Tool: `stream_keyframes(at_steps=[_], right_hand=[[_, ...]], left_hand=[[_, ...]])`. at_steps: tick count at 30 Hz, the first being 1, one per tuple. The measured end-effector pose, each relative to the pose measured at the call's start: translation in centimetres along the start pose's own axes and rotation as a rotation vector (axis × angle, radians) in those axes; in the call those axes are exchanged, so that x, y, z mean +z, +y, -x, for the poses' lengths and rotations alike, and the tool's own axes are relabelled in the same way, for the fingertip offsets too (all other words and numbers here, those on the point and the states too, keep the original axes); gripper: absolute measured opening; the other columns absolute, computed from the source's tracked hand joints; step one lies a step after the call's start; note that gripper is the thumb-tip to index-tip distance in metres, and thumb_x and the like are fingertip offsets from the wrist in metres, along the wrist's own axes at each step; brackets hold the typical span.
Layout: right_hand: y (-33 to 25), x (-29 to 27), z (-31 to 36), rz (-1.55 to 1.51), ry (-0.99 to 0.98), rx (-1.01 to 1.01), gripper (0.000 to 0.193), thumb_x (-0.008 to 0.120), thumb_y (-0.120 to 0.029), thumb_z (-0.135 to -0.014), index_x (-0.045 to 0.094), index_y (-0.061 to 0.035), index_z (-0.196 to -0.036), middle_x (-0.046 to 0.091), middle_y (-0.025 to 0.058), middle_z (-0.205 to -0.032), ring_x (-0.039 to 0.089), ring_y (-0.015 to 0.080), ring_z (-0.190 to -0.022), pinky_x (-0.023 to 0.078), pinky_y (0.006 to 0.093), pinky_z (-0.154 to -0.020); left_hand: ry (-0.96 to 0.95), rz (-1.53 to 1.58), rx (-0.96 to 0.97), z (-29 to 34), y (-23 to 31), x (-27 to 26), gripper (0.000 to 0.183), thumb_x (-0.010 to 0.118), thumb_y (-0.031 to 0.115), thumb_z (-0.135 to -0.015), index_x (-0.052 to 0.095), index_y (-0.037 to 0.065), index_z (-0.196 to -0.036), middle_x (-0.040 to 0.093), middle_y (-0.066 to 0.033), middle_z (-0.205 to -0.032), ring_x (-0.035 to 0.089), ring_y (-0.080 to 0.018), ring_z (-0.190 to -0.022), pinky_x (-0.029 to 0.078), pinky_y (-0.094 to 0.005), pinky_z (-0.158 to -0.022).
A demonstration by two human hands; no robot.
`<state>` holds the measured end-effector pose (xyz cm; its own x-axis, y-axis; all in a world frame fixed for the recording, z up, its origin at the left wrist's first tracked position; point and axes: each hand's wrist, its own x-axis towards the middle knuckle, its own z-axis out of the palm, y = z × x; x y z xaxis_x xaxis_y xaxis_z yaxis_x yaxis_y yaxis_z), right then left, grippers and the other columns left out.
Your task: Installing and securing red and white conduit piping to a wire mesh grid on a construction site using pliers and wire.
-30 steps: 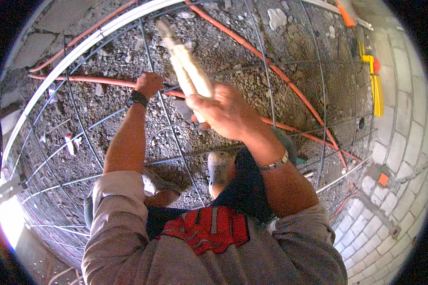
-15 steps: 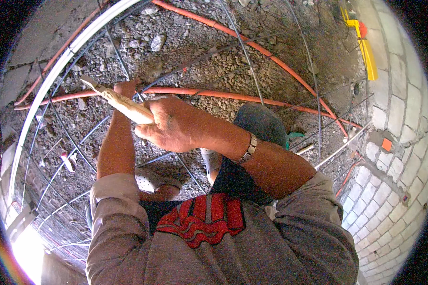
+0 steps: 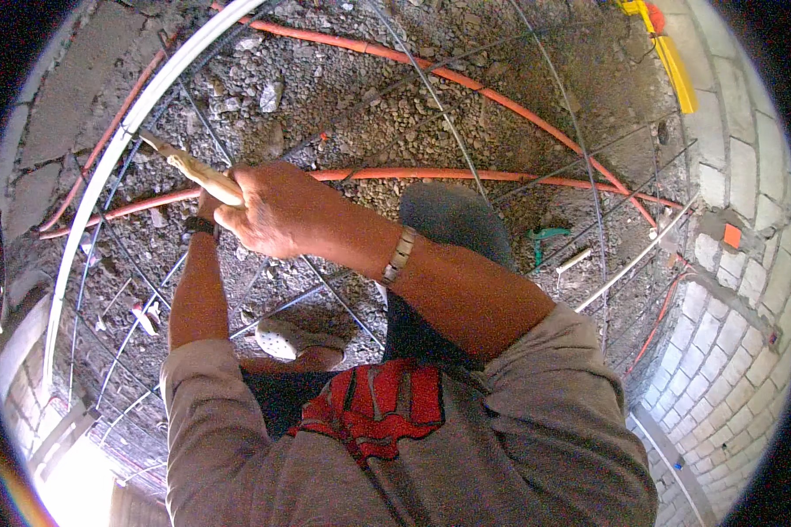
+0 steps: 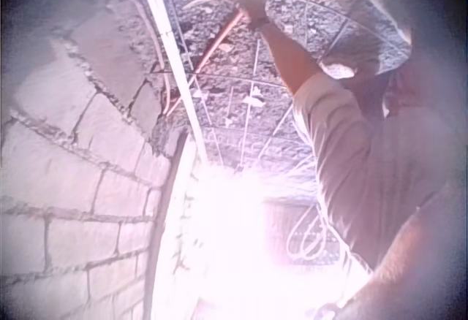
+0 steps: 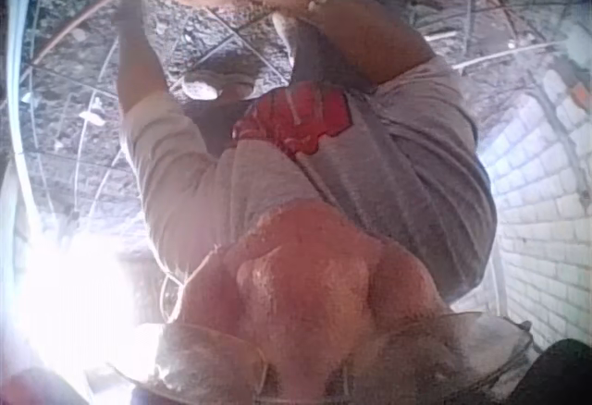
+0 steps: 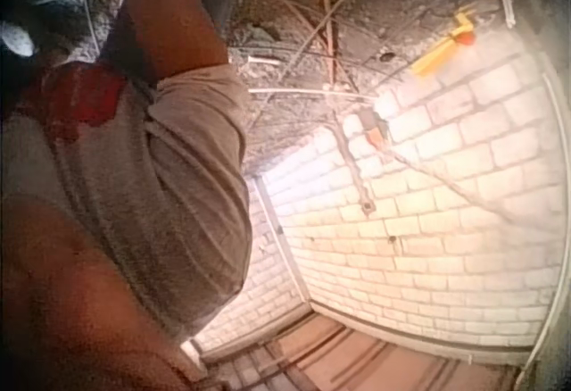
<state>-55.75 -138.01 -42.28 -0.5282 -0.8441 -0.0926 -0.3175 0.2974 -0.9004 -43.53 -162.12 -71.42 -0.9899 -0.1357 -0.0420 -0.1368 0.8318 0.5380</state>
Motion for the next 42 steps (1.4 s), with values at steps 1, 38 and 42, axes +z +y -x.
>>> stream_keyframes(at_steps=[1,38,42], right_hand=[[0.1,0.4,-0.4,0.024,0.001,-0.012,0.028,0.061,-0.022,-0.084,0.056,0.0051,-0.084,0.057,0.0189,-0.060,0.058,0.0333,-0.053,0.044,0.0396,-0.049],[-3.3,-2.7,-3.0,-0.643,0.229,0.098,0.047,0.054,-0.032,-0.089,0.051,0.0036,-0.120,0.065,0.0147,-0.087,0.063,0.0167,-0.069,0.051,0.0278,-0.065],[-2.2,-1.3,-3.0,-0.663,0.038,0.086,0.047,0.050,-0.029,-0.091,0.046,0.0042,-0.124,0.064,0.0188,-0.096,0.064,0.0217,-0.076,0.051,0.0311,-0.071]], left_hand=[[-0.043,-0.013,0.041,0.8,-1.0,-1.2,0.025,0.064,0.010,-0.068,0.062,0.009,-0.093,0.065,-0.0073,-0.083,0.062,-0.0219,-0.077,0.052,-0.0341,-0.067],[-0.102,-0.262,-0.059,0.3,1.3,-1.0,0.018,0.063,0.021,-0.074,0.067,0.014,-0.090,0.061,-0.0119,-0.080,0.063,-0.0298,-0.074,0.051,-0.0388,-0.065],[-0.151,-0.641,0.244,2.0,-0.2,-6.6,0.017,0.054,0.017,-0.081,0.064,0.014,-0.095,0.062,-0.0044,-0.080,0.063,-0.0217,-0.080,0.052,-0.0394,-0.062]])
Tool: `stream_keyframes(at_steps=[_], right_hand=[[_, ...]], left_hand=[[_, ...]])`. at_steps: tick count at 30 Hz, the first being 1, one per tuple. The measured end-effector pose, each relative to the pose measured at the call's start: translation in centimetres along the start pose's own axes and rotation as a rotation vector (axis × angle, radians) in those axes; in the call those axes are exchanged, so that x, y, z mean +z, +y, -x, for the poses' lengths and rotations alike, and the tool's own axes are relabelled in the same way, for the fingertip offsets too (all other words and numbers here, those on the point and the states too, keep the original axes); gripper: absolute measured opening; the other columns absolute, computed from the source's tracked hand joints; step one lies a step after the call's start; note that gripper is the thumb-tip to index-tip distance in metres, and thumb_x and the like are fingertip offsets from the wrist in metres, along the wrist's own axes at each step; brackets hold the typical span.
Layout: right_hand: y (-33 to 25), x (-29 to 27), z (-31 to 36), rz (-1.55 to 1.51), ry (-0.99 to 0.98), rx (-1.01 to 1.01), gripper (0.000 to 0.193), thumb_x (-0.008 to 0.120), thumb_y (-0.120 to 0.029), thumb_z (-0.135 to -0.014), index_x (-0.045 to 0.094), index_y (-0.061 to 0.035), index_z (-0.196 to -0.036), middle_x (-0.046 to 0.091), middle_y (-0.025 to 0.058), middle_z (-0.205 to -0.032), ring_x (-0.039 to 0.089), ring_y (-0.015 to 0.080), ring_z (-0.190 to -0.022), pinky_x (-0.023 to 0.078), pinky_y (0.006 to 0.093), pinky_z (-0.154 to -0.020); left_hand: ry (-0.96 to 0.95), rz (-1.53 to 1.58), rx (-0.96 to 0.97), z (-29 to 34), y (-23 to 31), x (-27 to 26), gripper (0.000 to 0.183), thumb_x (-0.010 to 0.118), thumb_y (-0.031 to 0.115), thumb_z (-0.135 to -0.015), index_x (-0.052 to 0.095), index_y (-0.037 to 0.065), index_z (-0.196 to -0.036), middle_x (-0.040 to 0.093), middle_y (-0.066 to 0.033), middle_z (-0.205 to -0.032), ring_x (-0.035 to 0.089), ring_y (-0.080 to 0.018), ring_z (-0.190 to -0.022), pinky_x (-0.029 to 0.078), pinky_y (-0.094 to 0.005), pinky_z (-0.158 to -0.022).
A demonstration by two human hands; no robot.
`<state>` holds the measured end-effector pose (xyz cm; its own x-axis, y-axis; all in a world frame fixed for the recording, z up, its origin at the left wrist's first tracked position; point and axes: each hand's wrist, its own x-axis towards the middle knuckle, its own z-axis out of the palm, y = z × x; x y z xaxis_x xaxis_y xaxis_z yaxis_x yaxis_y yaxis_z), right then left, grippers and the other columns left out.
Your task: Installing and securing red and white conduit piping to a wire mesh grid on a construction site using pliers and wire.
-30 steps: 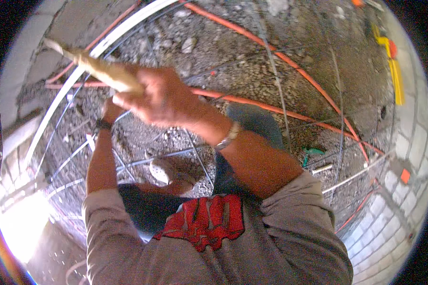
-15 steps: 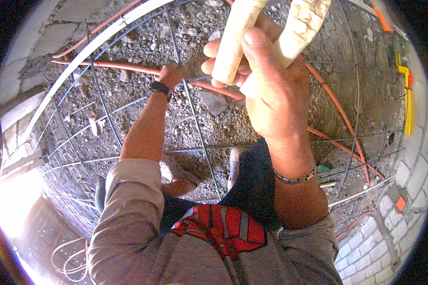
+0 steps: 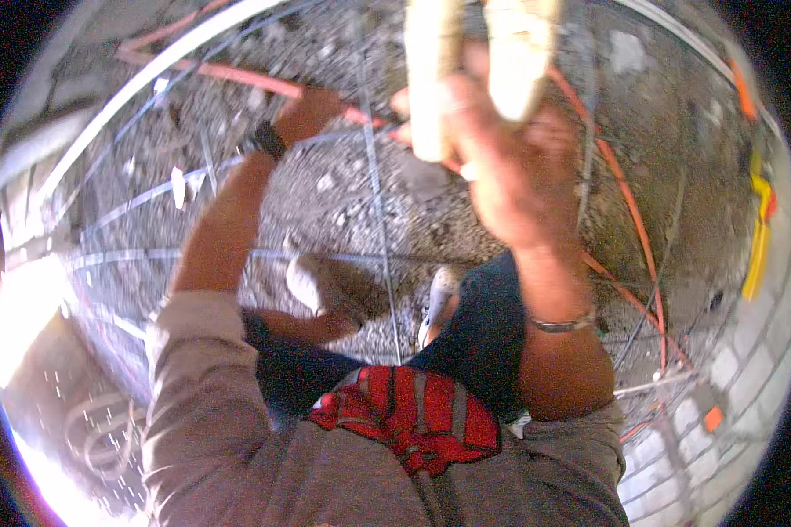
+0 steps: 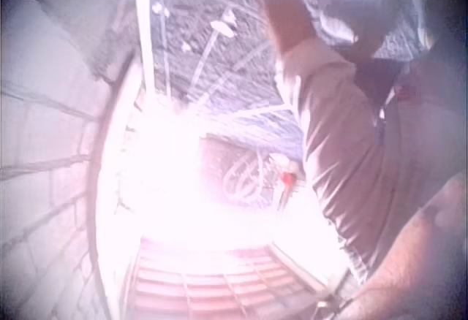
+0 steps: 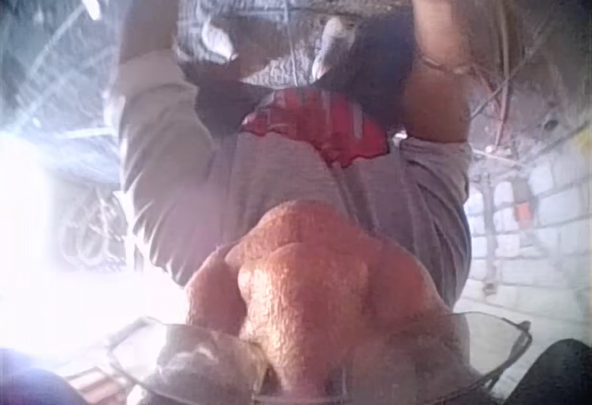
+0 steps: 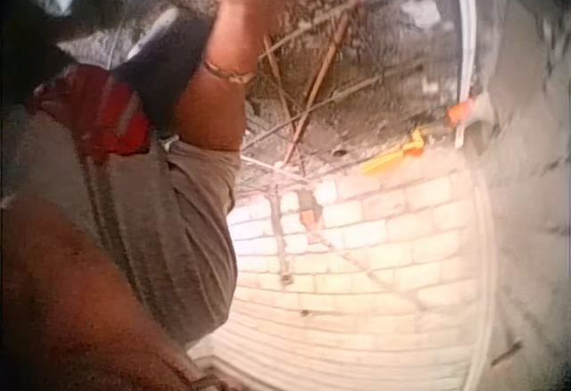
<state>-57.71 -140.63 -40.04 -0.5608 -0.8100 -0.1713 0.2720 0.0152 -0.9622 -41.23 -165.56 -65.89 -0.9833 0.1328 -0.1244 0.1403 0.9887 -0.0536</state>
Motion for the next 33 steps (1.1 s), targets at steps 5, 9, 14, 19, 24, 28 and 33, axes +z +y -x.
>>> stream_keyframes(at_steps=[5,9,14,19,24,28,33], right_hand=[[1.8,-0.2,-1.2,0.183,-0.184,-0.266,0.064,0.049,-0.040,-0.089,0.036,0.0108,-0.126,0.057,0.0262,-0.109,0.059,0.0316,-0.097,0.046,0.0422,-0.088],[2.7,0.2,-3.4,0.333,-0.515,-0.231,0.063,0.050,-0.042,-0.088,0.042,0.0089,-0.124,0.055,0.0236,-0.116,0.055,0.0298,-0.106,0.038,0.0445,-0.096],[7.2,1.5,-3.8,0.547,-0.559,0.094,0.034,0.045,-0.014,-0.094,0.046,0.0042,-0.123,0.057,0.0164,-0.116,0.056,0.0217,-0.104,0.046,0.0337,-0.088],[11.5,3.0,-5.0,0.703,-0.606,0.244,0.034,0.050,-0.019,-0.093,0.050,0.0028,-0.119,0.063,0.0110,-0.100,0.060,0.0177,-0.094,0.047,0.0312,-0.081],[13.6,5.6,-5.3,0.874,-0.635,0.226,0.029,0.053,-0.021,-0.092,0.058,0.0024,-0.107,0.065,0.0073,-0.094,0.060,0.0135,-0.080,0.047,0.0277,-0.071],[14.1,8.0,-4.9,0.977,-0.645,0.213,0.031,0.055,-0.024,-0.091,0.060,0.0036,-0.104,0.067,0.0082,-0.092,0.061,0.0144,-0.081,0.047,0.0287,-0.071],[14.7,10.3,-4.9,0.941,-0.689,0.222,0.032,0.056,-0.025,-0.090,0.060,0.0034,-0.105,0.066,0.0086,-0.094,0.061,0.0147,-0.082,0.047,0.0298,-0.072]], left_hand=[[-0.076,-0.170,-0.127,16.4,-7.9,-7.6,0.033,0.053,0.023,-0.086,0.053,0.015,-0.117,0.062,-0.0064,-0.103,0.059,-0.0232,-0.097,0.048,-0.0394,-0.081],[0.013,-0.230,-0.422,33.6,-6.3,-10.2,0.015,0.061,0.017,-0.082,0.065,0.012,-0.095,0.065,-0.0020,-0.087,0.064,-0.0209,-0.082,0.053,-0.0329,-0.065],[-0.052,0.083,-1.215,47.8,12.2,-6.0,0.032,0.060,0.035,-0.083,0.063,0.008,-0.100,0.064,-0.0138,-0.098,0.063,-0.0339,-0.081,0.052,-0.0414,-0.069],[0.219,0.735,-2.271,45.7,31.7,-0.3,0.067,0.064,0.047,-0.079,0.053,-0.009,-0.115,0.059,-0.0267,-0.109,0.057,-0.0354,-0.105,0.043,-0.0385,-0.092],[0.588,1.472,-2.318,37.9,37.8,1.4,0.075,0.067,0.053,-0.074,0.052,-0.007,-0.118,0.059,-0.0241,-0.114,0.056,-0.0331,-0.109,0.042,-0.0356,-0.094],[0.056,1.093,-2.220,35.3,37.2,0.3,0.069,0.065,0.048,-0.074,0.053,-0.004,-0.117,0.055,-0.0242,-0.118,0.053,-0.0350,-0.110,0.043,-0.0394,-0.092],[-0.128,1.246,-2.132,38.2,36.1,0.2,0.064,0.068,0.045,-0.071,0.056,-0.001,-0.114,0.058,-0.0227,-0.111,0.056,-0.0344,-0.105,0.045,-0.0399,-0.088]])
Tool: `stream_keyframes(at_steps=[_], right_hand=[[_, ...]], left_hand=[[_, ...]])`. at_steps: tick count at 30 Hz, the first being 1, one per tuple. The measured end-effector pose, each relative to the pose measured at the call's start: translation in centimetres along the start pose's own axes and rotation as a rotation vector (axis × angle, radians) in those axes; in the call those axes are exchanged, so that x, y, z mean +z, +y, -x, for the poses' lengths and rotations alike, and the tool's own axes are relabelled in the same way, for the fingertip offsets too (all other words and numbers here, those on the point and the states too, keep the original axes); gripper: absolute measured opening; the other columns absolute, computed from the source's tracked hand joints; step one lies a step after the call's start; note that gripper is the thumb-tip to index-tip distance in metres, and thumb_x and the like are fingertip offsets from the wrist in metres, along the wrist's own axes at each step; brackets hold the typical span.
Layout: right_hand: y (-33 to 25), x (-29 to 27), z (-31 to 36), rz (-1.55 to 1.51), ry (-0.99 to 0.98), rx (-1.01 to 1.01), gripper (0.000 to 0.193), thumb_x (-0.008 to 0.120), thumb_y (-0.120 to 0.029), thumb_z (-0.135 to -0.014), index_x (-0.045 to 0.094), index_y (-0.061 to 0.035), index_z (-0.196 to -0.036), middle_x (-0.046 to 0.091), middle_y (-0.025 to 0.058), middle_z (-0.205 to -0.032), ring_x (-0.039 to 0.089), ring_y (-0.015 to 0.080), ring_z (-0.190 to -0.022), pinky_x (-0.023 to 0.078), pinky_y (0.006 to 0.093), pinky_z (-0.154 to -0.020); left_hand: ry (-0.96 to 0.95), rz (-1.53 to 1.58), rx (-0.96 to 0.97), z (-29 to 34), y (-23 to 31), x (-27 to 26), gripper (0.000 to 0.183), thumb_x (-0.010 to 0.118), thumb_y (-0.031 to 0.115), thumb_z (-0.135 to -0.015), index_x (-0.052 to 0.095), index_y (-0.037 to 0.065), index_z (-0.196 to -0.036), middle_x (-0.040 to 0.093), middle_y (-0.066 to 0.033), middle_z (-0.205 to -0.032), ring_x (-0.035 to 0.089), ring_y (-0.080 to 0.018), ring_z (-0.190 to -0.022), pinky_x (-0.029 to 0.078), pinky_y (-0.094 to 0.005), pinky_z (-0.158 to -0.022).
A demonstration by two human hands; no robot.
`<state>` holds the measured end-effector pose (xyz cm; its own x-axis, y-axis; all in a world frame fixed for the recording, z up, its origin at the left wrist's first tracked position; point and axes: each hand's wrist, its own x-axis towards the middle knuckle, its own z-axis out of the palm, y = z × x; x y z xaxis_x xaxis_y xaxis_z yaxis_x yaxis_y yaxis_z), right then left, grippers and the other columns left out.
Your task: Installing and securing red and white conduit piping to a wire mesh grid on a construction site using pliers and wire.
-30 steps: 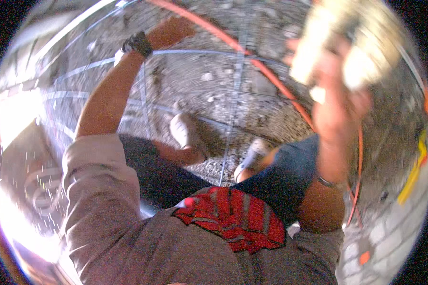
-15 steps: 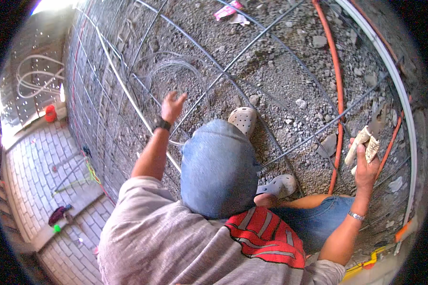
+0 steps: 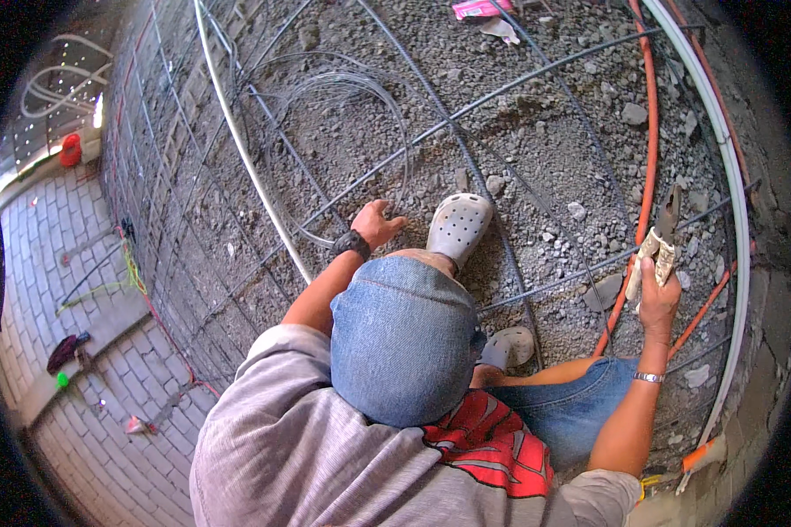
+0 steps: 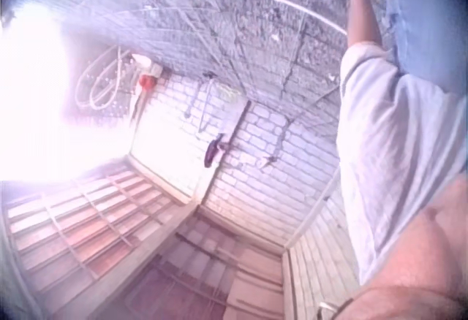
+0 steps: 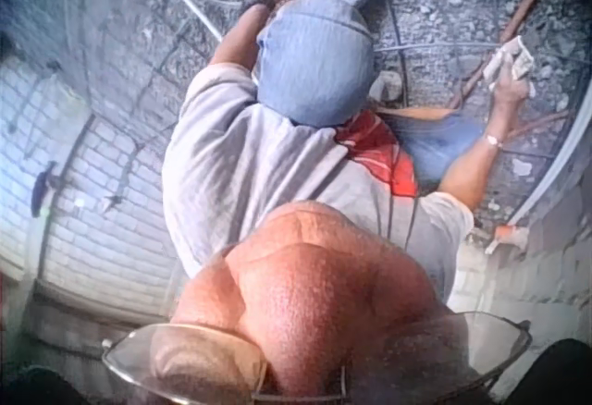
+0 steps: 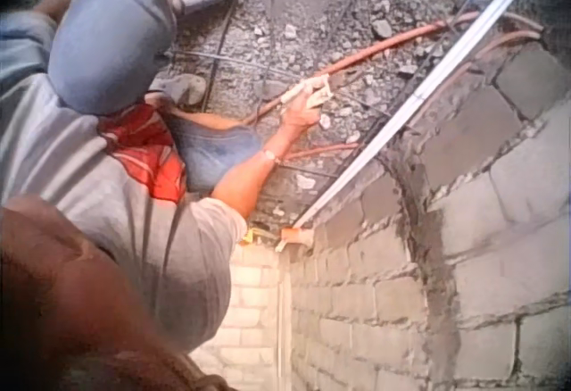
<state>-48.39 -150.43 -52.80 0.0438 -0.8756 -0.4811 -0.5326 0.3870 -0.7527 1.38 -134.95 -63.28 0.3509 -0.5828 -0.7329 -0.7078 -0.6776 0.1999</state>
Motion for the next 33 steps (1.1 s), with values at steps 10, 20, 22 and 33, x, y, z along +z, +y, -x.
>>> stream_keyframes(at_steps=[10,20,22,33], right_hand=[[0.4,0.2,-0.9,-0.210,-0.021,-0.012,0.031,0.056,-0.024,-0.090,0.056,0.0024,-0.108,0.065,0.0071,-0.090,0.059,0.0130,-0.076,0.048,0.0279,-0.068],[-0.3,-0.6,-0.7,-0.322,-0.034,0.118,0.034,0.055,-0.030,-0.090,0.058,0.0014,-0.102,0.064,0.0083,-0.083,0.060,0.0133,-0.067,0.049,0.0271,-0.061],[-0.9,-0.3,-0.7,-0.477,-0.040,0.128,0.035,0.055,-0.030,-0.090,0.056,0.0011,-0.106,0.065,0.0108,-0.085,0.062,0.0147,-0.069,0.051,0.0278,-0.060],[-1.0,-1.2,-0.6,-0.441,-0.012,0.114,0.038,0.053,-0.033,-0.092,0.055,0.0021,-0.105,0.064,0.0093,-0.085,0.061,0.0142,-0.069,0.050,0.0277,-0.061]], left_hand=[[-0.022,-0.074,-0.040,-1.0,0.7,1.9,0.035,0.058,0.030,-0.082,0.054,0.000,-0.099,0.061,-0.0256,-0.098,0.057,-0.0394,-0.097,0.045,-0.0462,-0.083],[-0.040,-0.052,0.150,-4.7,1.3,2.2,0.041,0.060,0.038,-0.078,0.061,-0.002,-0.086,0.063,-0.0260,-0.089,0.061,-0.0392,-0.088,0.049,-0.0442,-0.077],[0.010,-0.039,0.243,-5.4,2.0,2.5,0.041,0.061,0.038,-0.077,0.062,-0.002,-0.086,0.063,-0.0261,-0.087,0.061,-0.0398,-0.084,0.049,-0.0443,-0.073],[0.246,0.893,0.258,-2.2,3.9,-0.5,0.020,0.052,0.017,-0.092,0.056,0.003,-0.078,0.053,0.0009,-0.062,0.046,-0.0070,-0.053,0.037,-0.0229,-0.049]])
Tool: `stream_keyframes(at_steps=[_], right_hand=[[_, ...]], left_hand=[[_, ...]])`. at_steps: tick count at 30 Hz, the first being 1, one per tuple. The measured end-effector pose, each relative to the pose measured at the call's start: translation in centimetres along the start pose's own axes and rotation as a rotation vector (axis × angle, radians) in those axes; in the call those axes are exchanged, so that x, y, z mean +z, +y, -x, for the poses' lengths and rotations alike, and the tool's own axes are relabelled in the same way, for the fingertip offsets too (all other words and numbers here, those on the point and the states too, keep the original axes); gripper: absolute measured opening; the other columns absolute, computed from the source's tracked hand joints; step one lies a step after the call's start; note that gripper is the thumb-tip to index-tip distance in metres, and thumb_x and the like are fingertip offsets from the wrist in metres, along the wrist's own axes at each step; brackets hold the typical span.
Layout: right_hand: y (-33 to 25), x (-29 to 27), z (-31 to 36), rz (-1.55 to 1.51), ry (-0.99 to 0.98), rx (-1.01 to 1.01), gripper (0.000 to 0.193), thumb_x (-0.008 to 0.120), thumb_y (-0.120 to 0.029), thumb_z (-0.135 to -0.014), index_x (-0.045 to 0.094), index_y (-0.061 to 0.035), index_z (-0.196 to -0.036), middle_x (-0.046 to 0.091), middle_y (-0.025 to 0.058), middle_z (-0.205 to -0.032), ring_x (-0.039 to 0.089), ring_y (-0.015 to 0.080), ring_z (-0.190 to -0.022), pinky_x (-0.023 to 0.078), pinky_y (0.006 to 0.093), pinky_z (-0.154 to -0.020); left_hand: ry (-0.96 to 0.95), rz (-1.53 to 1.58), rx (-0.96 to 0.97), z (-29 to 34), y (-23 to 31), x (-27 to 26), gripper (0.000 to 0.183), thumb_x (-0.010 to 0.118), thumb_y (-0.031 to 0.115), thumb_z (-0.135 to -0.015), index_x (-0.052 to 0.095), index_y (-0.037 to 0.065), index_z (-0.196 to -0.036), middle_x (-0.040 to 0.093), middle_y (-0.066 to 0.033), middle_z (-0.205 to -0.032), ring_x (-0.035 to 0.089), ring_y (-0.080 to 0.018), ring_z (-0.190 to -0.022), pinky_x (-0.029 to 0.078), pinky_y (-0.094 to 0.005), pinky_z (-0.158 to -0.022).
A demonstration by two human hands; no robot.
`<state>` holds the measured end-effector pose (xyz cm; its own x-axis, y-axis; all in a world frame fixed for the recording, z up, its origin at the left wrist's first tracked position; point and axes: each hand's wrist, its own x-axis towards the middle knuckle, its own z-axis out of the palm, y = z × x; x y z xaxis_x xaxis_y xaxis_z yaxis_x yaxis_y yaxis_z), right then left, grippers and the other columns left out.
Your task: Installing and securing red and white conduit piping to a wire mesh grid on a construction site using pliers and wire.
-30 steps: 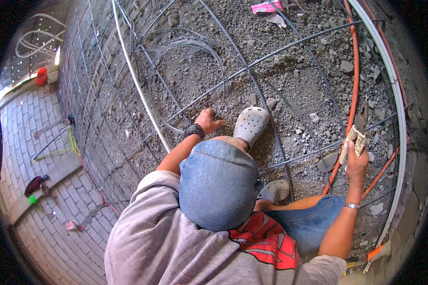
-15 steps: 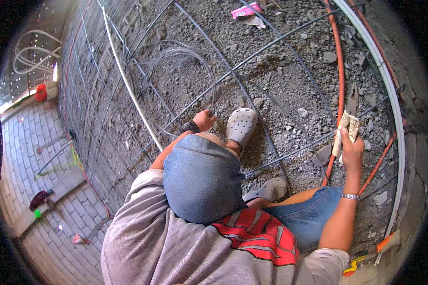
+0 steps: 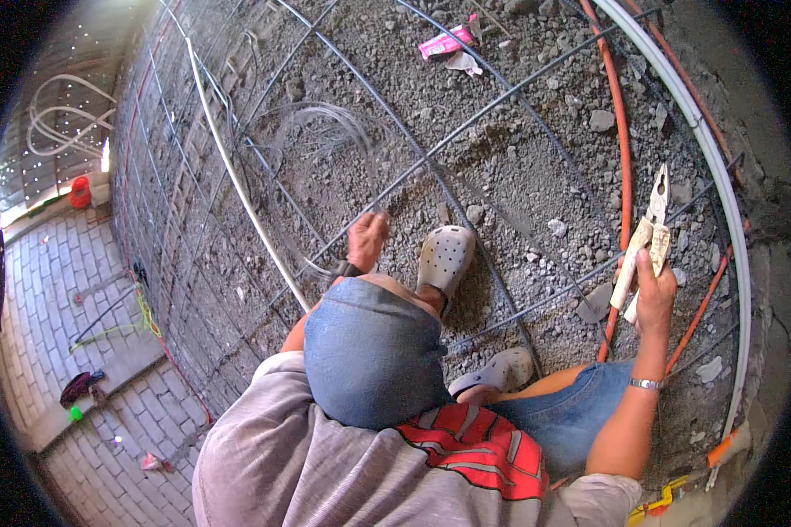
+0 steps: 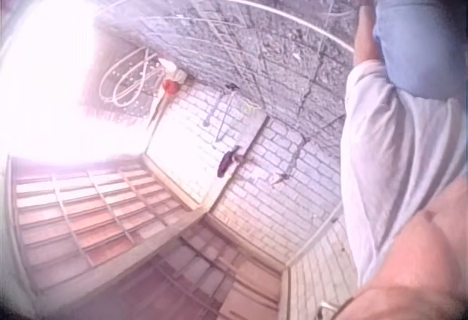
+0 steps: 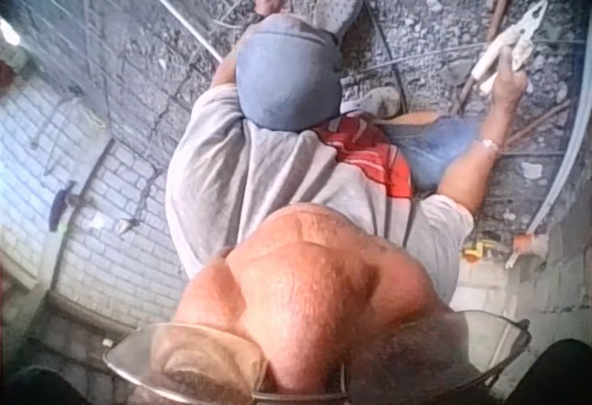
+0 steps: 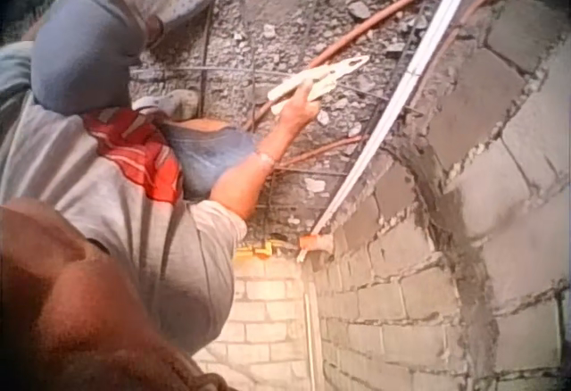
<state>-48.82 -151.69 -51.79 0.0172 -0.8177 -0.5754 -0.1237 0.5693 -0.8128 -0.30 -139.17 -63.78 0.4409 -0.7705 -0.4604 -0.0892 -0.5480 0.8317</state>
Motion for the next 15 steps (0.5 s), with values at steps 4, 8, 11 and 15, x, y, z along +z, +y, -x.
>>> stream_keyframes(at_steps=[4,8,11,15], right_hand=[[-1.0,1.3,-0.7,0.015,0.003,0.052,0.038,0.053,-0.032,-0.091,0.054,0.0026,-0.106,0.063,0.0099,-0.085,0.061,0.0147,-0.070,0.050,0.0281,-0.061],[-1.6,2.3,-0.8,0.033,-0.009,-0.034,0.034,0.055,-0.029,-0.090,0.058,0.0026,-0.104,0.064,0.0108,-0.087,0.063,0.0158,-0.075,0.051,0.0282,-0.066],[-1.5,3.1,0.0,-0.035,-0.037,0.070,0.033,0.062,-0.029,-0.085,0.062,0.0012,-0.097,0.066,0.0085,-0.080,0.063,0.0132,-0.065,0.050,0.0270,-0.058],[-1.7,4.3,0.7,0.232,-0.149,-0.089,0.041,0.069,-0.040,-0.075,0.064,0.0000,-0.078,0.064,0.0100,-0.069,0.060,0.0183,-0.055,0.048,0.0313,-0.052]], left_hand=[[0.201,0.204,0.090,1.2,3.2,-1.7,0.018,0.050,0.016,-0.093,0.056,0.004,-0.081,0.051,0.0010,-0.061,0.044,-0.0061,-0.052,0.036,-0.0224,-0.049],[0.154,0.239,0.153,2.8,0.9,-2.7,0.015,0.052,0.014,-0.092,0.057,0.005,-0.082,0.050,0.0014,-0.062,0.043,-0.0073,-0.054,0.036,-0.0230,-0.050],[0.082,0.130,0.022,4.2,-3.7,-2.2,0.014,0.058,0.013,-0.088,0.061,0.002,-0.095,0.051,0.0004,-0.064,0.045,-0.0082,-0.057,0.037,-0.0245,-0.052],[-0.309,-0.036,-0.298,3.7,-7.3,-1.2,0.023,0.062,0.016,-0.084,0.060,-0.001,-0.099,0.062,-0.0068,-0.079,0.056,-0.0129,-0.069,0.047,-0.0259,-0.064]])
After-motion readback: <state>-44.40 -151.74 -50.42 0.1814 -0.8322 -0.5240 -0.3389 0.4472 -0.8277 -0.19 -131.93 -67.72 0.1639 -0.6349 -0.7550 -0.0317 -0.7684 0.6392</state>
